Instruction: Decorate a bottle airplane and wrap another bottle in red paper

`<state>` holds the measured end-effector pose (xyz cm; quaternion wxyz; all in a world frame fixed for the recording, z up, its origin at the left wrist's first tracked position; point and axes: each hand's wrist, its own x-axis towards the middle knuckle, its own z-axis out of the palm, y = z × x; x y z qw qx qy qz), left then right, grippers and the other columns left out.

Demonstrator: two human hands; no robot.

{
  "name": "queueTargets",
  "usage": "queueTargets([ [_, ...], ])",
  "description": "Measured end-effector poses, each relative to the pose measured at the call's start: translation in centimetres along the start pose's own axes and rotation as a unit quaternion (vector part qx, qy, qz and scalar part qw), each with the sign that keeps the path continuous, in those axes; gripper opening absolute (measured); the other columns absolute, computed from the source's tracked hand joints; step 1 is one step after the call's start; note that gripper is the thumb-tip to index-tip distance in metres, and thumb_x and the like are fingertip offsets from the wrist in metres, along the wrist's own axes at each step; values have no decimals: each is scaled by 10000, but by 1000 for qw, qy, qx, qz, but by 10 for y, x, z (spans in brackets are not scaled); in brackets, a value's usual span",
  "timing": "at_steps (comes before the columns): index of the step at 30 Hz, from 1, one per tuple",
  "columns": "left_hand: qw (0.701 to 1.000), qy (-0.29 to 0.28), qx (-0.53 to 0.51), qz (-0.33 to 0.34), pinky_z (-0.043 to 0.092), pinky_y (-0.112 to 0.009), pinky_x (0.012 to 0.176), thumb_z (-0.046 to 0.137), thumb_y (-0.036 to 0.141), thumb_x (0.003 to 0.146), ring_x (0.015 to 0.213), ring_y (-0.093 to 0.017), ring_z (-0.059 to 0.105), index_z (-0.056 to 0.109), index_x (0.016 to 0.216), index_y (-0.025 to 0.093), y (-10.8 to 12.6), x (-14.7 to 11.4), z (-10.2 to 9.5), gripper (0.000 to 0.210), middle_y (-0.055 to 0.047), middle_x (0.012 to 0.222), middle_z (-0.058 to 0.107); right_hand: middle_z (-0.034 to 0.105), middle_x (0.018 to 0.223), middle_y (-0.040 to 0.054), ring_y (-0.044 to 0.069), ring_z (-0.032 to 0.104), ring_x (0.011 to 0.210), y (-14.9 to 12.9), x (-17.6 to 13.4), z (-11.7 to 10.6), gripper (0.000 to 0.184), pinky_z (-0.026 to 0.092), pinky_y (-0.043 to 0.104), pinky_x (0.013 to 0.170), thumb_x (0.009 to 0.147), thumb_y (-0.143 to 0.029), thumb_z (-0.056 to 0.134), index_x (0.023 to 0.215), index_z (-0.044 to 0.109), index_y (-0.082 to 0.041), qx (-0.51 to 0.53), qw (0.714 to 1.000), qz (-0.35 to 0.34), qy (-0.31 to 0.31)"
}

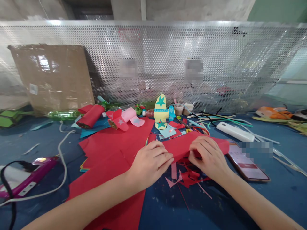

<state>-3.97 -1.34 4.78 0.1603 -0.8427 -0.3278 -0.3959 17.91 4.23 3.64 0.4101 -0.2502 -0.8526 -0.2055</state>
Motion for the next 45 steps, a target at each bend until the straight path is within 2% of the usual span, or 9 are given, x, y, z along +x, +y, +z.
queueTargets([
  [8,999,-10,51,-5,514,-271,745,493,145,923,747,-153,589,642,813,149,-6,2,-2,186,-4,731,679,620,736,35,199,558,754,3,3,-3,133,469,343,747,790,-84,519,775,495,-213,-7,1000,4,6],
  [19,992,31,120,7,526,-273,729,493,167,925,726,-153,615,651,779,152,-22,10,-8,215,-11,701,684,625,754,32,222,563,803,28,0,-5,113,468,362,765,772,-111,515,765,495,-222,-69,996,56,9],
  [33,994,47,90,-51,523,-278,684,521,234,916,687,-151,610,648,765,172,-39,11,-9,207,-28,720,677,617,735,34,221,536,774,57,-2,-12,94,439,349,741,778,-137,513,743,496,-222,-131,987,90,19],
  [40,993,41,85,-71,527,-285,685,495,273,929,700,-162,627,653,777,169,-43,11,-10,242,-37,732,686,612,755,37,228,536,787,71,-7,-15,75,428,359,755,805,-159,509,767,514,-224,-142,980,139,32],
  [45,990,24,58,-127,528,-279,710,462,316,936,732,-164,650,656,798,186,-44,8,-8,271,-34,773,700,598,740,47,244,528,779,82,-11,-14,84,424,387,737,809,-164,497,753,510,-225,-138,971,189,56],
])
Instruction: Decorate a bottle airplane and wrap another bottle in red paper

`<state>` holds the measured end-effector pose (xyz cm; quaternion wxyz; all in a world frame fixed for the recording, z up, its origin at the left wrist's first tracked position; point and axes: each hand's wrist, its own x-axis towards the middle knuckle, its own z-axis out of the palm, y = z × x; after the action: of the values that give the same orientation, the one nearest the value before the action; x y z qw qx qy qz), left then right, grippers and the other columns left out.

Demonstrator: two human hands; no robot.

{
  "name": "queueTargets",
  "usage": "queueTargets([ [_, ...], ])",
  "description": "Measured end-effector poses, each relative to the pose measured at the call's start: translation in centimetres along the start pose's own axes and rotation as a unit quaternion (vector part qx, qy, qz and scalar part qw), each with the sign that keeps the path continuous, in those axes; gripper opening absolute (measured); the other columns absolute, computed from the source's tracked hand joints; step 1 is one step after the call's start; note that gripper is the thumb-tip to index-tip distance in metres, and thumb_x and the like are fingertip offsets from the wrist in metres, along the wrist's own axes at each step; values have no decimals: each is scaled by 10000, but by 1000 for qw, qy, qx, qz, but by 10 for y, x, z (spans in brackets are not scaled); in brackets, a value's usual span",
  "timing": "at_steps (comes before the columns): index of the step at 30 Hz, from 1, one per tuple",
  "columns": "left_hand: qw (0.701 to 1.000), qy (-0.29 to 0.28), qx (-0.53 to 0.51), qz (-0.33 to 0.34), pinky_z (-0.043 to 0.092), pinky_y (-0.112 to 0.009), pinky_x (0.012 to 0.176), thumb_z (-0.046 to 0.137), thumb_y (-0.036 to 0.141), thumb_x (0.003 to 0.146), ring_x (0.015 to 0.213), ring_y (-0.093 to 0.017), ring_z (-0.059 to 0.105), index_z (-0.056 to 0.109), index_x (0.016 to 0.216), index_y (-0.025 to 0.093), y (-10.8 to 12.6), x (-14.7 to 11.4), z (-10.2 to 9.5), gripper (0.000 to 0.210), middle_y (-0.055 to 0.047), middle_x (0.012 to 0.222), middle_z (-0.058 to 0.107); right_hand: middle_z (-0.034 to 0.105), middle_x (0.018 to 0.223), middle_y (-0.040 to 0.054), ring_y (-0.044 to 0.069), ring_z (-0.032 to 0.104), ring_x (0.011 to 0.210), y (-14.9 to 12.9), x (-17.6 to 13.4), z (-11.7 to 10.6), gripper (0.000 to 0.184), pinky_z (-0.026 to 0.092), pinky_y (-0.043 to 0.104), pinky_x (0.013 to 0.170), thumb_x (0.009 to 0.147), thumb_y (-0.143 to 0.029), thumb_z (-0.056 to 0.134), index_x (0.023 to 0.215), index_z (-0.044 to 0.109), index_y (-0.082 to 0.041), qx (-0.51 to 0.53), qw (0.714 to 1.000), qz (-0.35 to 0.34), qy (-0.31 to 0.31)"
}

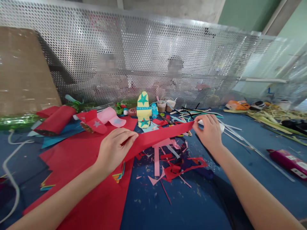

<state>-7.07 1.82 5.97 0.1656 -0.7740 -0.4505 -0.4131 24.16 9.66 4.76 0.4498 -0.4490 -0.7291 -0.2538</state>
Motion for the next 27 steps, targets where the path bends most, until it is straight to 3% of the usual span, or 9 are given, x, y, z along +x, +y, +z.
queueTargets([
  [3,996,-42,-52,-53,526,-264,675,469,358,922,720,-155,645,651,826,196,-1,0,-1,263,-28,788,684,599,756,43,233,534,774,5,-2,5,88,440,384,722,832,-180,486,760,515,-222,17,1000,25,1],
  [6,980,-128,-140,-64,527,-248,597,589,401,844,644,-131,609,597,1083,231,-3,0,-2,293,2,803,641,598,782,27,190,557,763,10,-6,12,109,471,359,707,890,-237,483,812,547,-193,37,998,57,12],
  [8,966,-192,-169,-23,542,-254,623,651,375,803,695,-132,619,484,1258,275,-4,-2,-3,494,-10,924,633,604,833,17,155,580,758,13,-9,17,160,493,337,697,915,-304,506,894,577,-162,48,995,80,17],
  [11,960,-242,-116,79,547,-304,763,654,275,803,928,-183,637,452,1299,315,-2,-9,1,537,-61,1145,595,615,903,16,129,598,748,15,-12,21,230,511,317,681,913,-358,537,988,589,-146,62,993,99,13],
  [16,959,-233,-89,137,537,-270,795,442,97,874,927,-162,647,557,1193,244,12,-13,6,370,-65,1073,645,590,837,47,179,589,757,4,-8,13,132,512,361,676,916,-209,448,979,561,-178,72,993,90,20],
  [19,975,-173,-132,52,533,-240,791,404,95,881,875,-137,656,599,1106,214,20,-7,1,321,-40,967,676,545,1138,147,279,534,1087,-14,-4,1,245,461,507,872,874,-184,485,1113,536,-206,69,996,47,19],
  [21,978,-145,-153,-2,539,-240,771,411,93,854,847,-140,663,625,1036,207,24,-2,-5,303,-34,929,688,489,1284,136,303,443,1236,-31,-4,-7,330,387,546,983,830,-262,594,1154,538,-237,77,997,-10,-7],
  [24,965,-162,-204,-28,541,-237,754,443,100,823,827,-139,670,638,983,215,28,0,-12,277,-18,910,705,464,1374,134,279,405,1299,-55,-7,-15,457,318,541,1062,821,-367,638,1240,507,-244,107,976,-164,-95],
  [27,943,-210,-255,-34,534,-229,771,548,140,805,814,-128,669,638,945,235,32,-2,-14,192,17,900,714,547,1323,110,246,431,1288,-69,-12,-19,391,295,533,1082,869,-325,590,1244,518,-242,119,954,-235,-141],
])
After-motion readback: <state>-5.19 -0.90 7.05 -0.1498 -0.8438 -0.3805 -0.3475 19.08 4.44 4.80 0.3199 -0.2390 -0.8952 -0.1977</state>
